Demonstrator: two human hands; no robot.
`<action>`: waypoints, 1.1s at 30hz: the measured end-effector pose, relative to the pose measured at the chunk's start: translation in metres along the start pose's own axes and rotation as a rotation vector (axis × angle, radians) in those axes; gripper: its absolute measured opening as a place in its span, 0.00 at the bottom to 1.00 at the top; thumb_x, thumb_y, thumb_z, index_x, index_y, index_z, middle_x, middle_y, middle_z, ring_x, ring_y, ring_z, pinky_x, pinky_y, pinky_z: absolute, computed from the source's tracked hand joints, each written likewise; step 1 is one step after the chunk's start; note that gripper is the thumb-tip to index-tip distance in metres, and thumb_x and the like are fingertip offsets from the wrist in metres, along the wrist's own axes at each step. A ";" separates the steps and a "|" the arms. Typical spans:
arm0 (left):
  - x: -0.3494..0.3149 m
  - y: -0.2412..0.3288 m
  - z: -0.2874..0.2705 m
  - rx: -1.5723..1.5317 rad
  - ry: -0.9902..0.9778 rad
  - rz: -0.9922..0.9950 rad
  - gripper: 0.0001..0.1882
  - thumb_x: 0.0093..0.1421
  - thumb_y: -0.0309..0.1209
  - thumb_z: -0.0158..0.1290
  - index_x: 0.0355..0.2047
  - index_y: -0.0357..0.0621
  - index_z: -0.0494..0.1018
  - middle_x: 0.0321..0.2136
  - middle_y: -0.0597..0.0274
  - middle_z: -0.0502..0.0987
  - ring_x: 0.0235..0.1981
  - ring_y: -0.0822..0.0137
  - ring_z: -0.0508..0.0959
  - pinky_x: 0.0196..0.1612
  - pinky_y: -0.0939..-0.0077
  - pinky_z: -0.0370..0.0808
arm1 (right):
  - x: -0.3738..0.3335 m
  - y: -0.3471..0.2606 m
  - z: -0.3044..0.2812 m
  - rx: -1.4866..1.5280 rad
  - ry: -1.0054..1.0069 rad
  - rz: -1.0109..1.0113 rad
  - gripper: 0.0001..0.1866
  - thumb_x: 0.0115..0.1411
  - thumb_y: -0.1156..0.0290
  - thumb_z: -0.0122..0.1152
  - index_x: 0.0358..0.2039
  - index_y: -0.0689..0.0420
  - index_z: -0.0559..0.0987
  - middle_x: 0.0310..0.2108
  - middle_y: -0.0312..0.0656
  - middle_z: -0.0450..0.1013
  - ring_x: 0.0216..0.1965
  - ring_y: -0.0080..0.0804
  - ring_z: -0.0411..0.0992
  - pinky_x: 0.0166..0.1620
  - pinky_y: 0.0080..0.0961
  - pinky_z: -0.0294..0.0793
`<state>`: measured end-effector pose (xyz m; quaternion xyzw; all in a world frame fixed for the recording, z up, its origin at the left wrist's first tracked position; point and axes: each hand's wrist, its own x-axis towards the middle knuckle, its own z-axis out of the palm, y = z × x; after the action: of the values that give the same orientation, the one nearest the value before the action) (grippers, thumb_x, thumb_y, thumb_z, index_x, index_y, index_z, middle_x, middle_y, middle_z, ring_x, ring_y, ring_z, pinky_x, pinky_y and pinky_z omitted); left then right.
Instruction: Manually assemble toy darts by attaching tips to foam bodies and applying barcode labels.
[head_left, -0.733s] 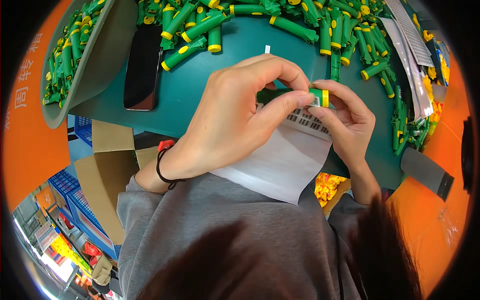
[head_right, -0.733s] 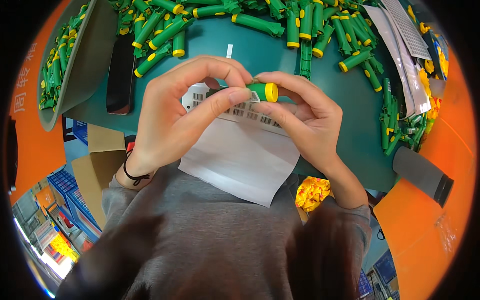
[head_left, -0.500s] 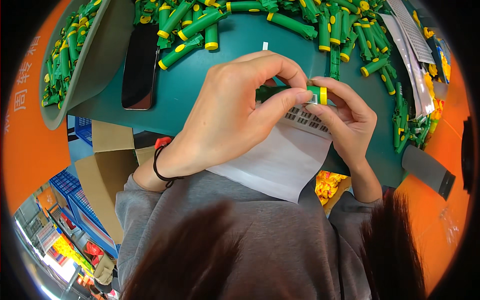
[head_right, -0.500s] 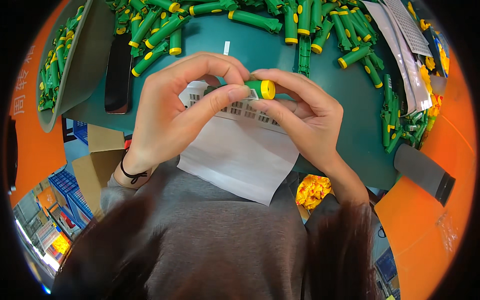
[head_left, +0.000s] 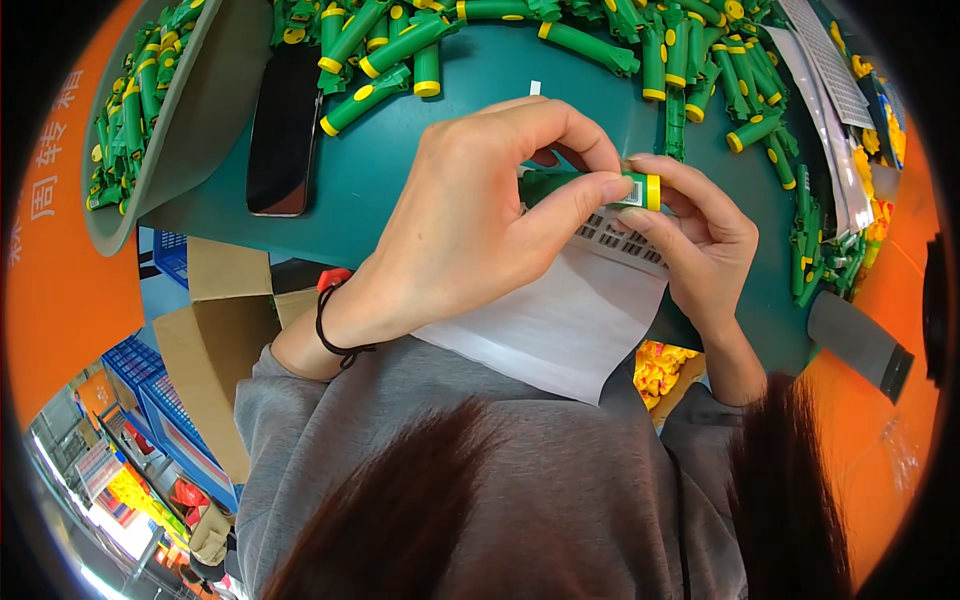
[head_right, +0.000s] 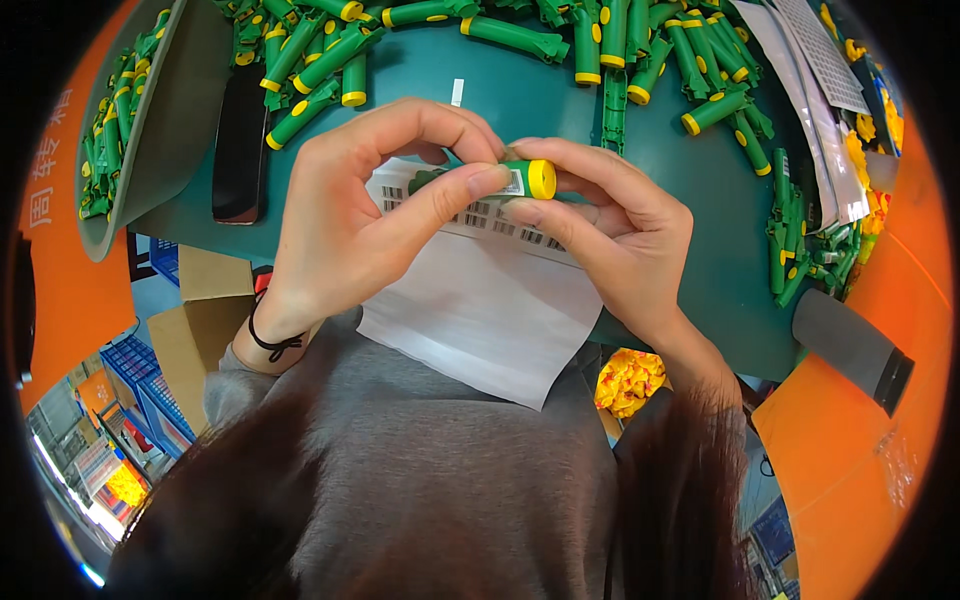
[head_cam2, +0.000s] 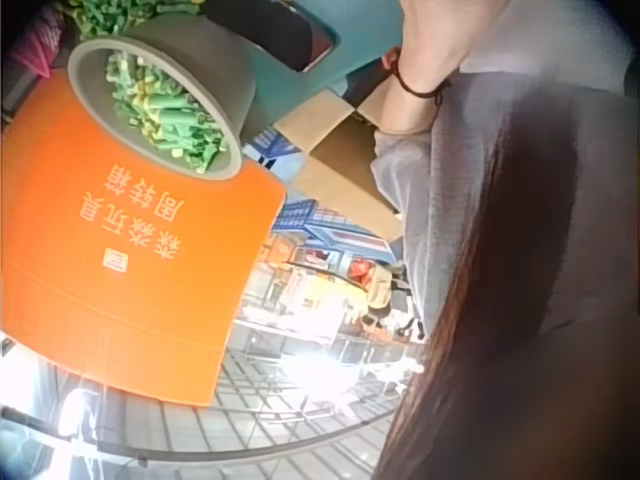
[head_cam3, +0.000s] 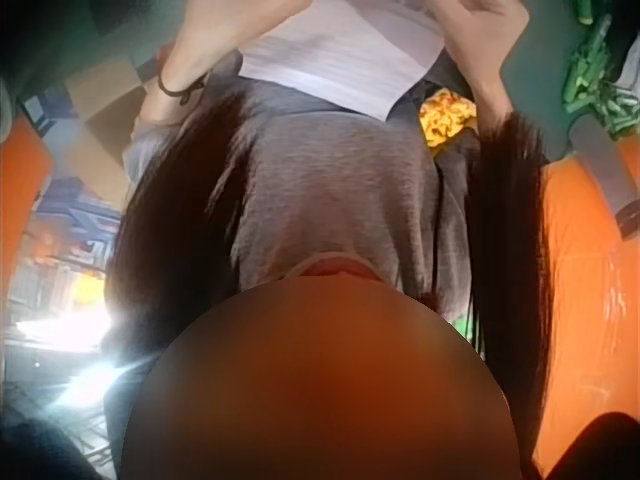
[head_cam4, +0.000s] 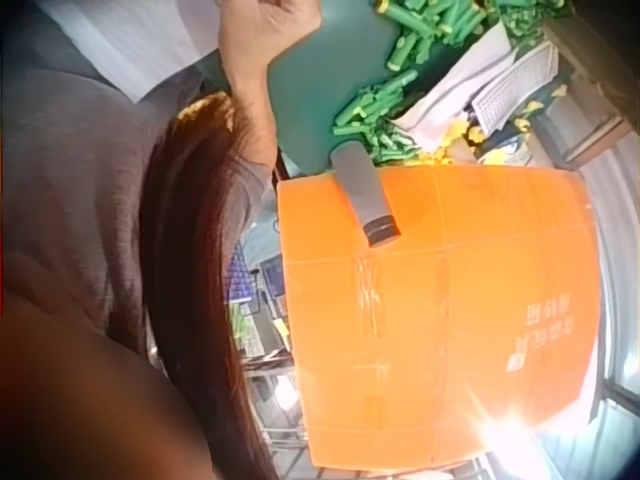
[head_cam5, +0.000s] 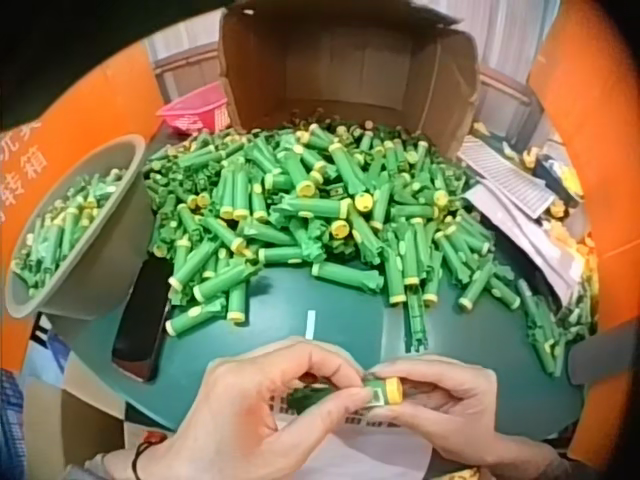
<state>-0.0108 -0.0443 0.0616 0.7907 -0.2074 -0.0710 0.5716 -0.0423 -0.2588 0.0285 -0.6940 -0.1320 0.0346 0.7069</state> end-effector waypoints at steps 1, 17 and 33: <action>0.001 -0.001 0.001 -0.017 0.010 0.018 0.05 0.57 0.22 0.61 0.34 0.35 0.77 0.34 0.61 0.80 0.36 0.72 0.79 0.44 0.77 0.75 | 0.000 0.000 0.000 0.036 0.014 0.050 0.22 0.55 0.89 0.63 0.51 0.70 0.75 0.50 0.50 0.73 0.51 0.34 0.74 0.53 0.29 0.79; 0.004 0.002 -0.005 -0.106 0.097 -0.048 0.14 0.64 0.38 0.56 0.32 0.39 0.80 0.22 0.64 0.77 0.23 0.80 0.71 0.25 0.81 0.66 | 0.011 -0.009 -0.002 -0.056 0.007 -0.056 0.23 0.52 0.86 0.64 0.50 0.67 0.77 0.55 0.49 0.69 0.53 0.32 0.71 0.56 0.28 0.71; -0.018 -0.007 -0.046 0.434 0.162 0.527 0.15 0.49 0.19 0.61 0.39 0.40 0.80 0.38 0.57 0.80 0.40 0.60 0.79 0.43 0.70 0.76 | -0.056 0.000 -0.018 -0.109 0.364 0.283 0.30 0.60 0.87 0.57 0.62 0.60 0.62 0.39 0.41 0.75 0.40 0.22 0.75 0.45 0.17 0.75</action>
<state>-0.0096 0.0053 0.0686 0.8162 -0.3684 0.1878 0.4035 -0.0917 -0.2892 0.0212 -0.7375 0.0945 0.0007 0.6687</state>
